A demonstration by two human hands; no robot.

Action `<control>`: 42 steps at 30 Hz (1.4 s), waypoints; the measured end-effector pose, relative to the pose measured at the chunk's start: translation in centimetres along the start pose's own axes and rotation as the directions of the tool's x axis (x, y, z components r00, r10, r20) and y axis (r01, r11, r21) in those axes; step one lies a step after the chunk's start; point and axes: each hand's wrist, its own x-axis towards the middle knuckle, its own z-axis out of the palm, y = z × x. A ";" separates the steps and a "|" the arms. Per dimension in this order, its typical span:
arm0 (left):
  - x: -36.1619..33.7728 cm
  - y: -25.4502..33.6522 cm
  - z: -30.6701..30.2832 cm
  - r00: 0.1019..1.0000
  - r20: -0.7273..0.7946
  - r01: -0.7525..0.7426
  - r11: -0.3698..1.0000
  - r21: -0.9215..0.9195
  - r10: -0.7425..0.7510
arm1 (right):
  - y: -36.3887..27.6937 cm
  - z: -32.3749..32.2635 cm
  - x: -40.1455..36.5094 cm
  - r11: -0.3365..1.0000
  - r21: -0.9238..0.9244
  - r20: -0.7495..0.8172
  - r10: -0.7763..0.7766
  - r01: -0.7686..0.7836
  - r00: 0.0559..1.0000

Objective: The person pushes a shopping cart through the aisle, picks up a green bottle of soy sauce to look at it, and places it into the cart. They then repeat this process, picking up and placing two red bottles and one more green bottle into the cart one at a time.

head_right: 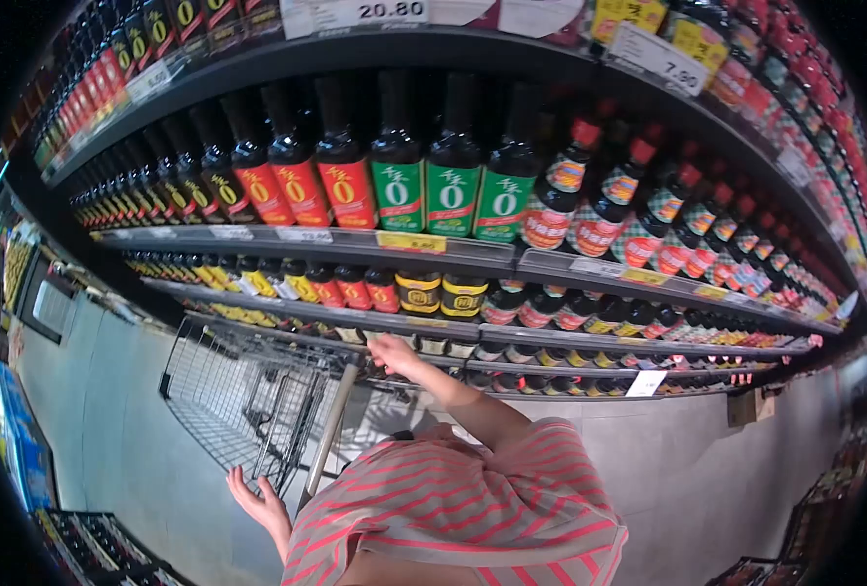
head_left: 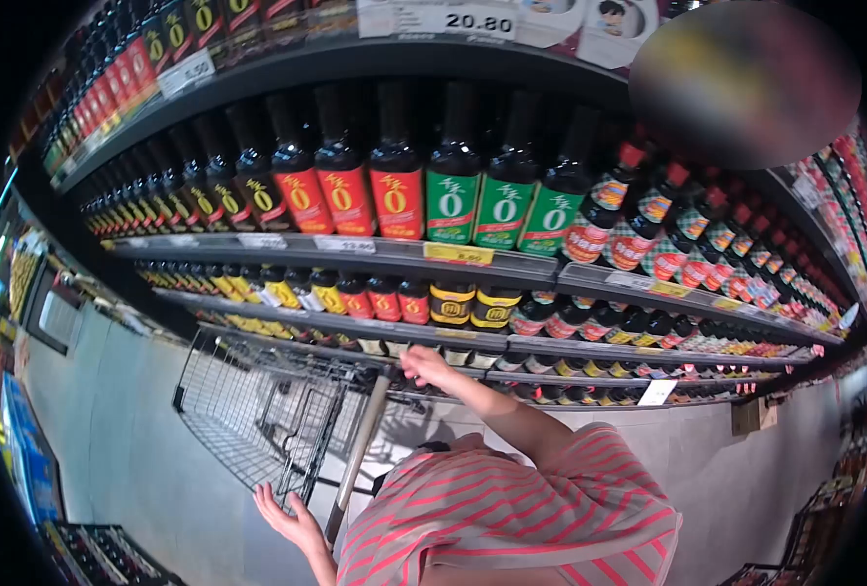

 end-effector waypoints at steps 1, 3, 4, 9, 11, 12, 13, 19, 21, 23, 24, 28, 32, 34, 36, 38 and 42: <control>1.3 1.4 1.2 1.000 0.003 -0.013 1.000 -0.016 0.013 | 0.6 -1.0 -1.4 0.999 -0.020 0.040 -0.027 0.028 0.999; 4.0 4.5 3.6 0.987 0.116 0.147 0.897 -0.416 -0.107 | 0.5 -2.7 -4.3 0.998 -0.016 0.108 -0.066 0.068 0.992; 5.1 5.6 4.6 0.987 0.158 0.074 0.895 -0.440 -0.003 | -1.3 -3.4 -6.8 0.992 -0.013 0.120 -0.122 0.124 0.985; 6.8 14.4 7.5 0.873 0.339 -0.100 0.808 -0.581 0.352 | -5.8 -7.8 -13.3 0.906 0.158 -0.062 -0.387 0.392 0.920; 6.5 16.1 9.2 0.834 0.351 -0.116 0.758 -0.642 0.426 | -9.2 -9.6 -16.5 0.829 0.102 -0.193 -0.525 0.549 0.829; 6.4 17.0 9.3 0.808 0.368 -0.131 0.749 -0.650 0.460 | -10.7 -10.5 -17.8 0.801 0.058 -0.276 -0.561 0.596 0.780; 6.4 18.0 9.4 0.780 0.385 -0.143 0.740 -0.657 0.493 | -12.2 -11.2 -19.1 0.772 0.009 -0.353 -0.593 0.636 0.724; 5.0 19.7 10.1 0.724 0.437 -0.080 0.693 -0.716 0.534 | -21.0 -15.1 -24.5 0.469 -0.553 -0.504 -0.846 0.689 0.172; 4.6 19.4 10.0 0.710 0.461 -0.070 0.705 -0.706 0.532 | -23.7 -15.2 -24.7 0.359 -0.654 -0.463 -0.886 0.666 0.024; 4.3 18.6 9.8 0.718 0.480 -0.033 0.713 -0.701 0.505 | -25.5 -15.3 -24.0 0.344 -0.690 -0.450 -0.893 0.637 -0.004; 4.1 18.3 9.6 0.729 0.490 -0.004 0.719 -0.695 0.478 | -26.4 -15.5 -23.3 0.314 -0.741 -0.416 -0.909 0.593 -0.039; 3.3 15.7 9.3 0.740 0.539 0.062 0.757 -0.651 0.402 | -28.2 -15.7 -21.0 0.278 -0.838 -0.355 -0.931 0.469 -0.081; 2.3 13.6 9.5 0.755 0.564 0.151 0.748 -0.647 0.335 | -29.1 -16.0 -20.2 0.274 -0.896 -0.322 -0.943 0.349 -0.087; 2.0 13.1 9.5 0.745 0.594 0.181 0.765 -0.618 0.303 | -29.1 -16.2 -19.7 0.280 -0.903 -0.324 -0.942 0.325 -0.087; 1.9 13.1 9.7 0.745 0.593 0.172 0.772 -0.612 0.305 | -29.0 -16.4 -19.2 0.270 -0.916 -0.310 -0.945 0.296 -0.100; 1.9 13.5 9.7 0.743 0.592 0.159 0.778 -0.608 0.311 | -29.3 -16.4 -19.1 0.261 -0.929 -0.299 -0.948 0.262 -0.114; 2.6 15.8 9.1 0.735 0.589 0.106 0.802 -0.589 0.336 | -29.9 -16.6 -19.0 0.329 -0.893 -0.356 -0.934 0.306 -0.037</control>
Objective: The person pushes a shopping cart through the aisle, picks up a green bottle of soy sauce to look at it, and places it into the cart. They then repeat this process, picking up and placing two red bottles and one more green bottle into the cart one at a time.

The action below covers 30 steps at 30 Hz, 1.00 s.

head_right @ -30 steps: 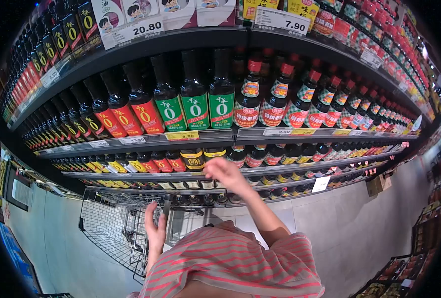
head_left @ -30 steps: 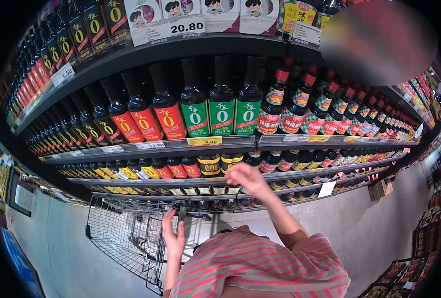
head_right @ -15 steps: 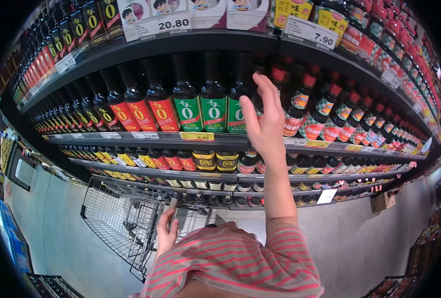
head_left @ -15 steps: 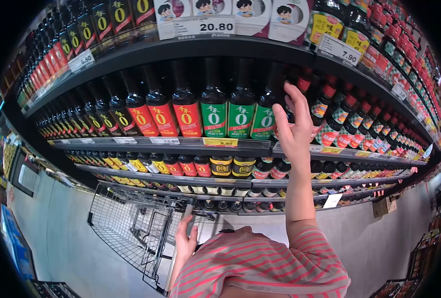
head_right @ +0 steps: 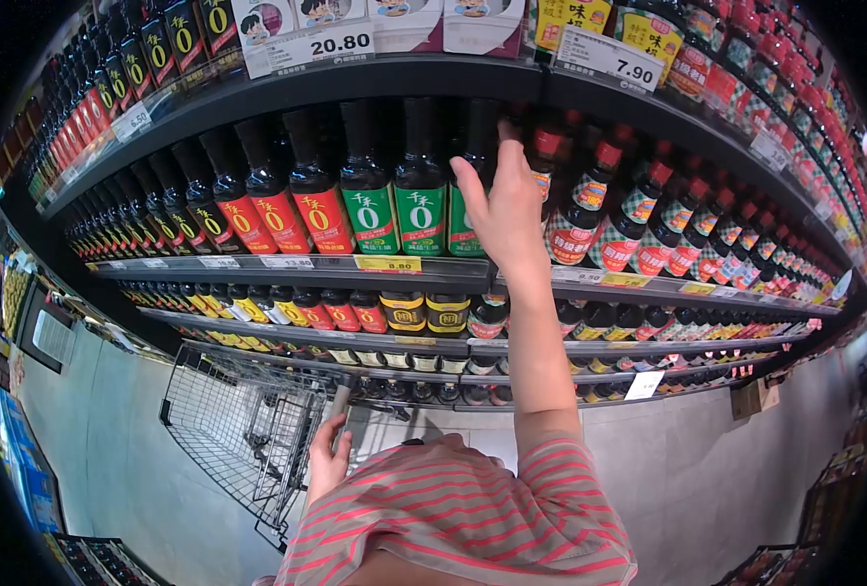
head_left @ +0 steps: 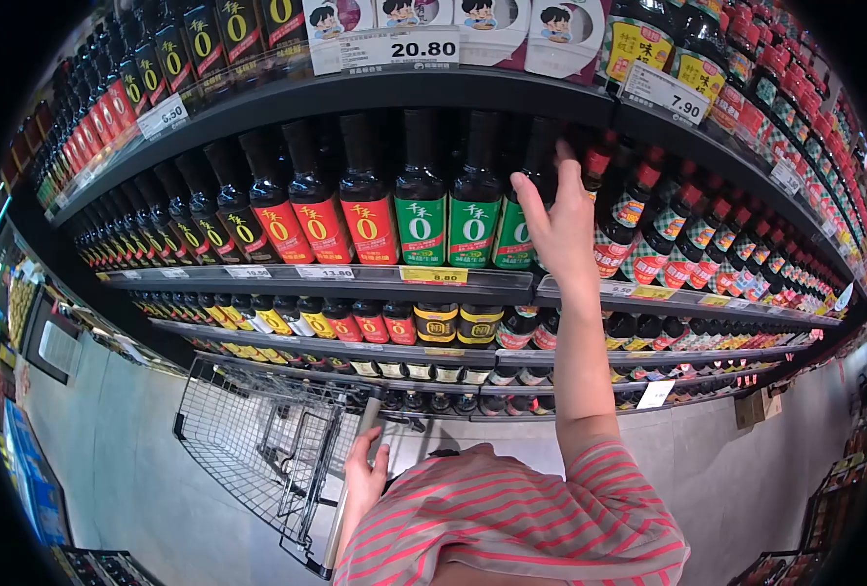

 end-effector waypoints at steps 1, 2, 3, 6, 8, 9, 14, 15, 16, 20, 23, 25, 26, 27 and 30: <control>0.2 0.3 0.1 1.000 -0.001 -0.008 1.000 -0.010 0.008 | 0.1 0.1 0.2 1.000 0.022 0.000 0.005 -0.005 1.000; 0.3 0.7 0.2 1.000 0.004 -0.009 1.000 -0.010 0.009 | 0.0 0.3 0.5 1.000 -0.002 -0.025 -0.007 0.007 1.000; 0.4 1.3 0.2 1.000 0.010 -0.023 1.000 -0.012 0.023 | 0.0 0.5 1.0 1.000 -0.006 -0.026 -0.006 0.006 1.000; 0.5 1.4 0.3 0.999 0.023 -0.047 0.999 -0.011 0.048 | 0.0 0.9 2.0 0.989 0.018 0.031 0.146 -0.147 0.989; 0.5 1.3 0.4 0.998 0.023 -0.057 0.998 -0.009 0.058 | -0.2 1.2 2.5 0.981 0.039 0.023 0.189 -0.189 0.982; 0.4 1.3 0.5 0.999 0.022 -0.042 0.999 -0.027 0.043 | -0.1 1.4 2.5 0.982 0.040 0.028 0.186 -0.187 0.982; -0.2 0.2 0.6 1.000 0.027 -0.014 0.999 -0.050 0.015 | 0.4 1.9 2.1 0.989 0.100 -0.058 0.112 -0.106 0.992; -0.2 0.0 0.7 1.000 0.020 -0.012 0.998 -0.062 0.014 | 0.4 1.9 2.1 0.989 0.104 -0.056 0.114 -0.108 0.992; -0.3 -0.1 0.6 1.000 0.013 -0.013 0.997 -0.074 0.014 | 0.3 1.8 2.1 0.987 0.103 -0.048 0.127 -0.122 0.991; -0.4 0.1 0.6 1.000 0.004 0.000 0.996 -0.089 0.000 | 0.1 2.0 1.7 0.970 0.157 -0.053 0.196 -0.185 0.979; -0.4 -0.1 0.7 1.000 -0.004 0.016 0.995 -0.096 -0.017 | 0.8 2.7 1.1 0.969 0.235 -0.146 0.112 -0.075 0.983; -0.6 -0.1 0.6 1.000 -0.014 0.001 0.996 -0.089 -0.002 | 0.1 2.2 0.8 0.945 0.313 -0.122 0.143 -0.099 0.982; -0.7 -0.2 0.6 1.000 -0.017 0.003 0.996 -0.088 -0.005 | -0.2 1.9 0.7 0.915 0.383 -0.097 0.174 -0.124 0.980; -0.8 -0.3 0.6 1.000 -0.018 0.004 0.996 -0.088 -0.005 | -0.4 1.7 0.7 0.914 0.385 -0.095 0.173 -0.125 0.980; -1.0 -0.9 0.7 1.000 -0.017 0.005 0.996 -0.091 -0.006 | -0.2 1.2 0.7 0.934 0.340 -0.075 0.142 -0.109 0.987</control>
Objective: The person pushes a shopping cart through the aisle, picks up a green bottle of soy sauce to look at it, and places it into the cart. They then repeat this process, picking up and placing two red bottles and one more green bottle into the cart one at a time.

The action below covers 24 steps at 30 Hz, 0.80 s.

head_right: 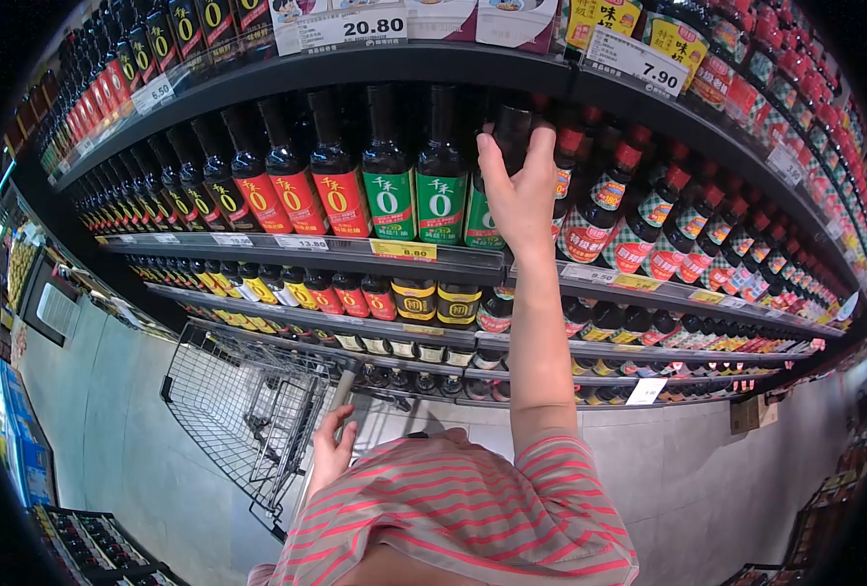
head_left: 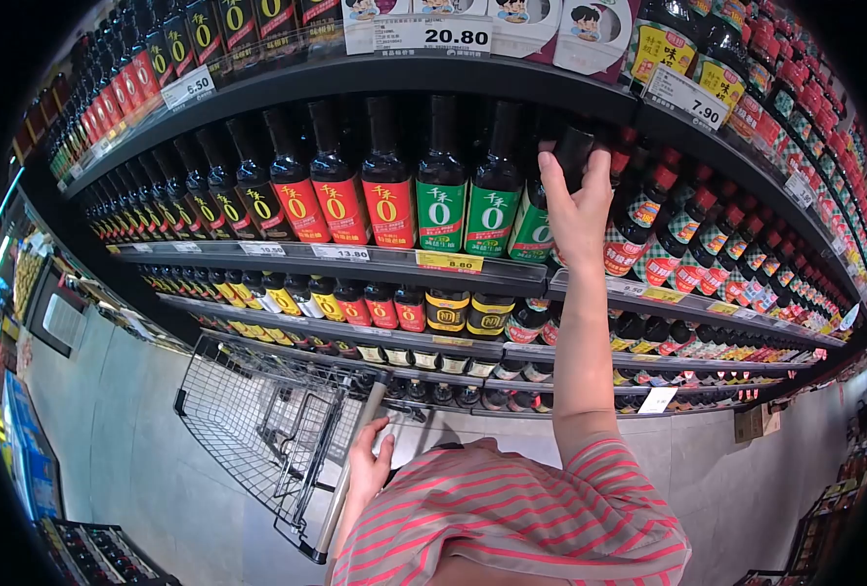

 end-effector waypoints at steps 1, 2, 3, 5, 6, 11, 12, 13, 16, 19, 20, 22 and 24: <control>0.0 -0.1 0.0 1.000 0.001 -0.001 1.000 -0.003 0.001 | -0.1 0.0 0.0 1.000 0.000 -0.001 0.000 0.000 1.000; 0.0 0.0 0.0 1.000 0.002 -0.003 1.000 -0.003 0.003 | -0.3 -0.1 -0.1 1.000 -0.001 0.004 0.027 -0.027 1.000; 0.0 0.1 0.1 1.000 -0.001 0.009 1.000 -0.013 -0.009 | -0.4 -0.1 -0.1 0.999 -0.002 0.009 0.054 -0.054 0.999; -0.1 0.5 0.1 1.000 -0.005 0.018 1.000 -0.024 -0.018 | -0.5 -0.2 -0.2 0.999 -0.011 0.007 0.037 -0.037 0.999; -0.1 0.7 0.1 1.000 -0.005 0.022 1.000 -0.014 -0.022 | -0.5 -0.3 -0.2 1.000 -0.020 0.008 0.021 -0.021 1.000; -0.1 1.0 0.2 0.999 -0.001 0.033 0.999 -0.004 -0.033 | -0.3 -0.1 -0.4 0.999 0.025 -0.018 -0.021 0.022 1.000; -0.1 0.7 0.3 1.000 0.003 0.025 1.000 -0.013 -0.025 | -0.3 -0.1 -0.5 0.999 0.032 -0.021 -0.017 0.018 1.000; -0.2 0.5 0.3 1.000 0.007 0.018 1.000 -0.021 -0.018 | -0.3 -0.1 -0.5 0.999 0.031 -0.018 -0.016 0.017 1.000; -0.3 0.7 0.3 1.000 0.009 0.019 1.000 -0.007 -0.018 | 0.1 -0.1 -0.4 0.999 0.026 -0.007 -0.031 0.032 0.999; -0.2 0.6 0.4 1.000 0.002 0.022 1.000 -0.009 -0.022 | 0.0 0.0 -0.4 1.000 0.007 -0.012 -0.030 0.030 0.999; -0.2 0.5 0.5 1.000 0.001 0.023 1.000 -0.011 -0.023 | -0.3 0.0 -0.4 0.999 0.035 -0.009 -0.004 0.004 1.000; -0.1 0.2 0.5 1.000 -0.004 0.018 0.999 -0.031 -0.018 | -0.3 0.0 -0.4 0.998 0.062 -0.006 0.022 -0.022 1.000; 0.0 0.1 0.6 1.000 -0.004 0.026 0.999 -0.040 -0.027 | 0.1 0.0 -0.3 0.999 0.036 -0.005 0.011 -0.010 1.000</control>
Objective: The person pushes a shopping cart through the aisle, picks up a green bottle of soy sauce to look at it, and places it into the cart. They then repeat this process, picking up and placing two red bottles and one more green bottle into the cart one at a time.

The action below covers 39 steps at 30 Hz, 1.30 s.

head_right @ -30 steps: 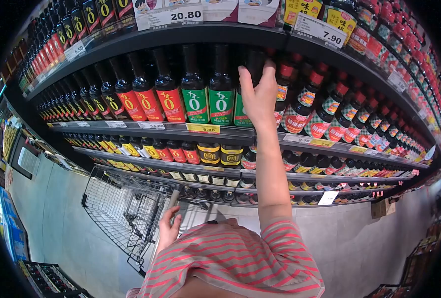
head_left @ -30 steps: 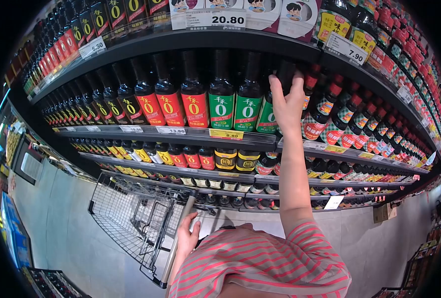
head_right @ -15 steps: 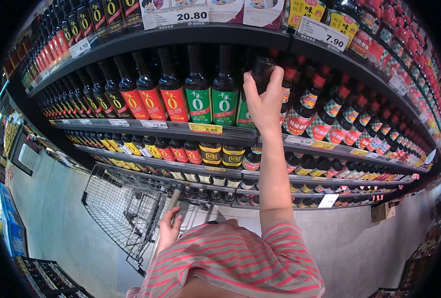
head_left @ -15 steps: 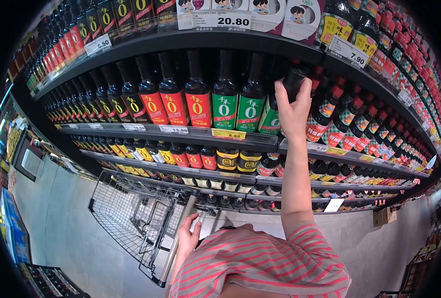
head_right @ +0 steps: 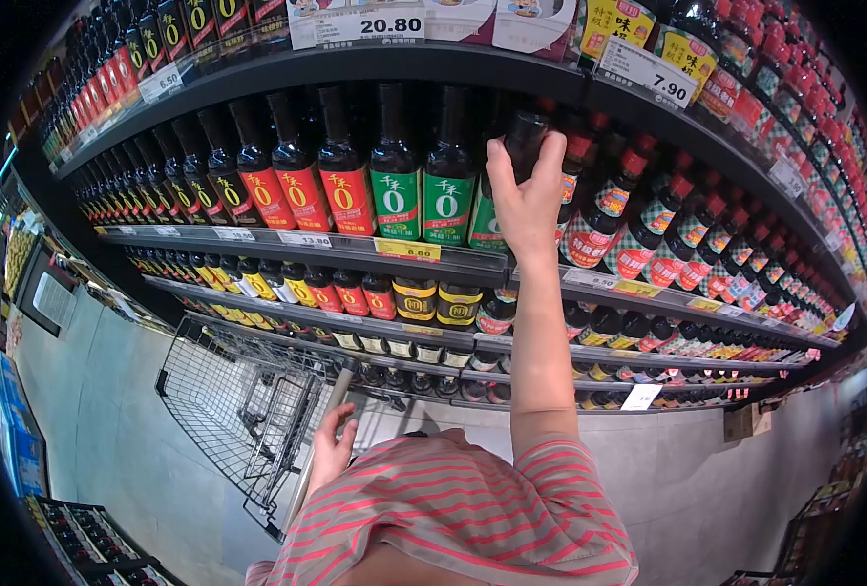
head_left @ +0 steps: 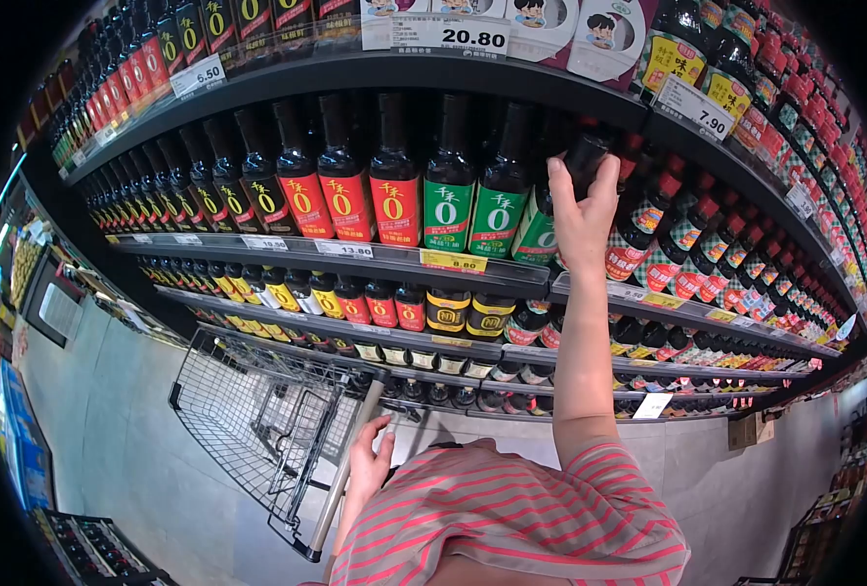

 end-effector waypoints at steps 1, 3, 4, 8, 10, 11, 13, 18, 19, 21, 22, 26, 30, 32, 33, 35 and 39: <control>0.1 0.2 0.0 1.000 0.001 0.009 1.000 -0.008 -0.009 | -0.1 0.0 0.0 1.000 -0.001 -0.001 0.000 0.000 1.000; 0.7 0.4 0.1 0.999 0.030 0.016 1.000 -0.014 -0.015 | -0.5 0.1 0.1 0.999 -0.039 -0.003 0.003 -0.003 1.000; 1.1 0.6 0.3 0.998 0.054 0.026 0.999 -0.023 -0.025 | -0.3 0.1 0.1 0.999 -0.037 0.002 0.005 -0.004 1.000; 5.7 5.5 0.8 0.937 0.143 -0.340 0.923 0.179 0.318 | 0.1 0.3 0.1 0.999 -0.041 -0.005 0.000 0.000 1.000; 7.9 7.5 1.2 0.842 0.211 -0.537 0.808 0.243 0.496 | 0.0 0.2 0.1 1.000 -0.013 -0.010 0.000 0.000 1.000; 8.7 8.5 1.3 0.840 0.213 -0.541 0.806 0.242 0.500 | -0.1 0.2 0.1 1.000 -0.015 -0.014 -0.002 0.002 1.000; 9.9 10.3 1.6 0.802 0.229 -0.596 0.758 0.264 0.551 | -0.2 0.2 0.0 0.999 0.007 -0.012 -0.035 0.035 0.999; 10.7 11.1 2.4 0.782 0.320 -0.613 0.753 0.240 0.535 | -0.1 0.1 -0.1 0.998 0.003 -0.014 -0.057 0.057 0.998; 10.5 10.6 2.6 0.771 0.393 -0.611 0.757 0.233 0.502 | -0.2 0.1 -0.2 0.998 0.000 -0.019 -0.055 0.055 0.998; 10.1 9.9 3.1 0.752 0.466 -0.610 0.759 0.226 0.466 | -0.5 0.1 -0.2 0.998 0.002 -0.021 -0.060 0.060 0.998; 9.9 9.7 3.2 0.732 0.508 -0.619 0.754 0.219 0.453 | -0.5 0.1 -0.2 0.998 -0.015 -0.016 -0.065 0.065 0.998; 9.3 9.7 3.3 0.714 0.552 -0.625 0.748 0.224 0.431 | -0.6 0.0 0.1 0.996 -0.082 0.001 -0.044 0.044 0.999; 8.6 9.6 2.9 0.742 0.532 -0.586 0.781 0.216 0.409 | 0.5 0.4 0.3 0.995 -0.084 -0.015 -0.057 0.055 0.998; 8.1 9.2 2.9 0.746 0.532 -0.576 0.789 0.215 0.400 | 0.6 0.5 0.4 0.994 -0.093 -0.017 -0.056 0.054 0.998; 7.8 8.9 2.9 0.750 0.535 -0.565 0.798 0.212 0.389 | 0.6 0.5 0.3 0.993 -0.101 -0.021 -0.059 0.056 0.998; 7.3 8.2 3.0 0.751 0.534 -0.560 0.803 0.203 0.389 | 0.7 0.6 0.4 0.993 -0.106 -0.024 -0.063 0.060 0.998; 6.4 6.8 2.9 0.765 0.522 -0.535 0.823 0.190 0.377 | 1.1 0.5 0.4 0.990 -0.127 -0.016 -0.068 0.066 0.998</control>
